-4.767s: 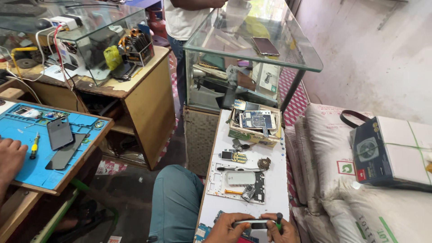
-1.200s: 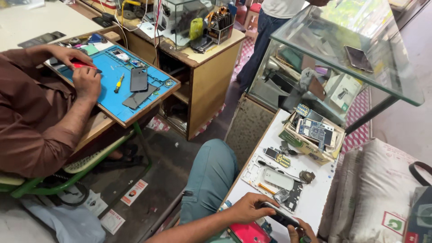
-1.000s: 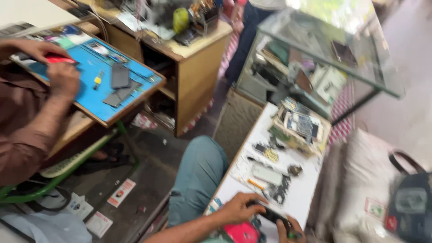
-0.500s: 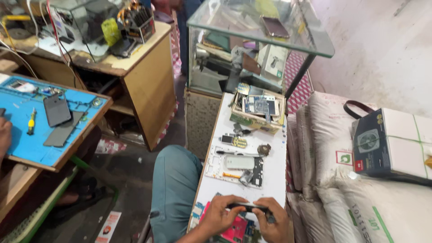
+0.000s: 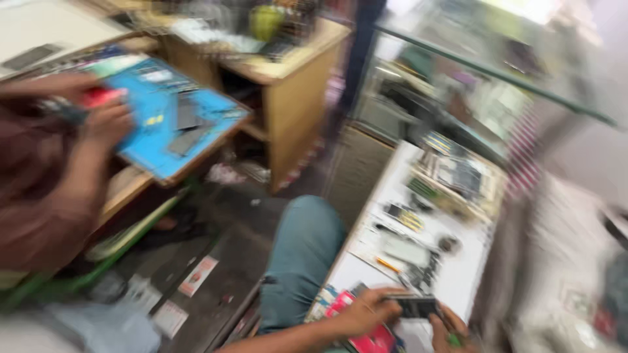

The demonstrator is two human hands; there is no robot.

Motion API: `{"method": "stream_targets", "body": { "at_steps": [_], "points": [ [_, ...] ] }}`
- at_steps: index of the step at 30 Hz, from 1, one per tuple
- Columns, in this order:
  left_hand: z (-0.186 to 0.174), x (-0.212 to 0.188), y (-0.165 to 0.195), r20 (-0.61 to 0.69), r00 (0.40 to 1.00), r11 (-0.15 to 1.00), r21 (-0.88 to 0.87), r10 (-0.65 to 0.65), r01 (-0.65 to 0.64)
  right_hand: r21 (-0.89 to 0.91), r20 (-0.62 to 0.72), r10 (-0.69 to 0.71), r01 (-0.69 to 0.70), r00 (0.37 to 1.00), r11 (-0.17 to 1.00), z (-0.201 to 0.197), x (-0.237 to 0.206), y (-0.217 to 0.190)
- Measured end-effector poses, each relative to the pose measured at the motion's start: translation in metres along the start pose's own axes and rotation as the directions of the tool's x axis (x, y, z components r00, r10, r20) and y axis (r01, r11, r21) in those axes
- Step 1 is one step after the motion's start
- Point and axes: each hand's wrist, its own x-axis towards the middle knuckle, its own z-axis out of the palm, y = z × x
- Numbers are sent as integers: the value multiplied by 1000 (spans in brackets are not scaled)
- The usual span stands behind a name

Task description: The person disassembles and reassembles several mobile phones on a small table using screwdrivers. They remove back covers, unscrew internal components, and place parts back together, handling multiple phones and tools throughout the session.

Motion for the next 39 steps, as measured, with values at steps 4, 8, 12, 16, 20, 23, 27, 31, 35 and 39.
{"method": "stream_targets", "body": {
  "at_steps": [4,8,12,16,20,23,27,31,35,39],
  "points": [
    [-5,-13,-5,123,987,921,364,100,-139,-36,126,-73,78,989,996,25,13,8],
    [-10,-1,-19,178,975,803,558,133,-212,-39,165,-62,69,984,997,51,7,3],
    [-18,8,-24,123,992,798,596,20,-90,-43,180,-56,65,982,997,69,3,-13],
    [-21,5,-25,116,980,789,581,160,-198,-52,205,-58,71,977,996,69,4,-8],
    [-17,1,-16,-19,977,927,320,213,-196,-41,223,-78,89,972,995,61,7,7],
    [-5,3,-8,-86,990,992,63,114,-109,-37,218,-99,110,971,993,42,1,6],
    [4,6,-2,-84,996,986,-165,-15,1,-13,205,-117,122,972,992,41,-14,1],
    [-1,12,-6,-48,999,973,-229,-17,6,-2,176,-70,71,982,997,54,-7,-6],
    [-9,12,-15,-51,987,958,-253,-150,133,-242,449,283,-190,847,952,51,9,-13],
    [-9,11,-19,-77,978,950,-265,-192,165,-280,203,253,-192,946,941,50,0,-11]
  ]
}}
